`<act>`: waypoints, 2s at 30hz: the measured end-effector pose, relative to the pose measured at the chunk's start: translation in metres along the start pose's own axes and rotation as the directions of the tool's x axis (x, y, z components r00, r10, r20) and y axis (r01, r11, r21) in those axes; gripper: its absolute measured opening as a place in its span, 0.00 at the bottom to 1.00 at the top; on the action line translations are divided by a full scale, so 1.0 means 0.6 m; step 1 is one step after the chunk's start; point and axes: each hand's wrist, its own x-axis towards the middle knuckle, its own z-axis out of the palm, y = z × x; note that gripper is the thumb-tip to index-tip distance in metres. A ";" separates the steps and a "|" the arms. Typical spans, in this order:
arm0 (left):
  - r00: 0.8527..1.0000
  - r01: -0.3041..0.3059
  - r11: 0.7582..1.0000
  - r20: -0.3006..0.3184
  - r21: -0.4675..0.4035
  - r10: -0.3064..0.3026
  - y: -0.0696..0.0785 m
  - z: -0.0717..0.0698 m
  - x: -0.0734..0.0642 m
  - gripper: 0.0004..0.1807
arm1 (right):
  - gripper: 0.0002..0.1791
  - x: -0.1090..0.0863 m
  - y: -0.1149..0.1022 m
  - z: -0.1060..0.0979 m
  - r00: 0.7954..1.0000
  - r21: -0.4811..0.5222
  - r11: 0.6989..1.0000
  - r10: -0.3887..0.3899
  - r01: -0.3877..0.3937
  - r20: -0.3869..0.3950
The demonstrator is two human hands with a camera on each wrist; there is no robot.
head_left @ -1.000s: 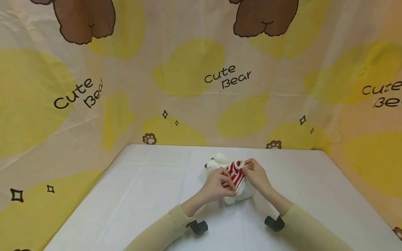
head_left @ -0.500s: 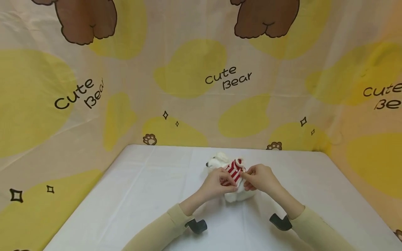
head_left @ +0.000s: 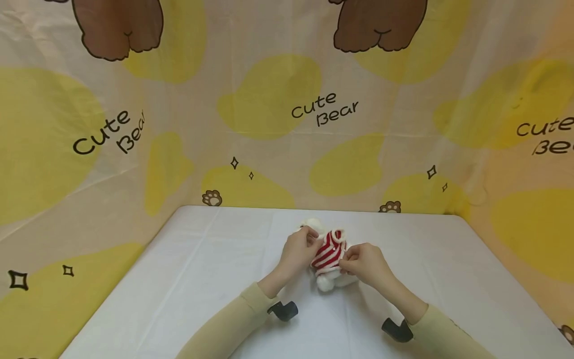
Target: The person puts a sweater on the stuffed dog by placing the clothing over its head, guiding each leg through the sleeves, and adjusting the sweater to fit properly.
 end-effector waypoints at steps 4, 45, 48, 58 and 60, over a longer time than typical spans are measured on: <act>1.000 0.019 1.000 0.012 -0.015 -0.019 -0.002 0.001 0.000 0.07 | 0.06 -0.004 0.005 0.003 0.999 -0.061 0.998 -0.027 0.024 -0.044; 0.993 -0.111 0.994 0.037 -0.023 0.112 -0.015 -0.011 -0.010 0.11 | 0.08 0.024 -0.011 -0.038 0.991 -0.202 0.976 -0.098 0.077 -0.094; 0.987 -0.124 0.987 0.086 -0.102 0.133 -0.010 -0.007 -0.014 0.09 | 0.12 0.031 -0.007 -0.036 0.996 -0.180 0.982 -0.062 0.050 -0.064; 0.974 -0.055 0.977 0.205 -0.206 0.098 -0.012 0.019 -0.022 0.09 | 0.14 0.032 0.008 -0.022 0.998 -0.102 0.994 -0.034 0.027 -0.060; 0.968 -0.081 0.974 0.215 -0.211 0.128 -0.011 0.020 -0.022 0.08 | 0.14 0.032 0.010 -0.024 0.998 -0.086 0.996 -0.020 0.015 -0.060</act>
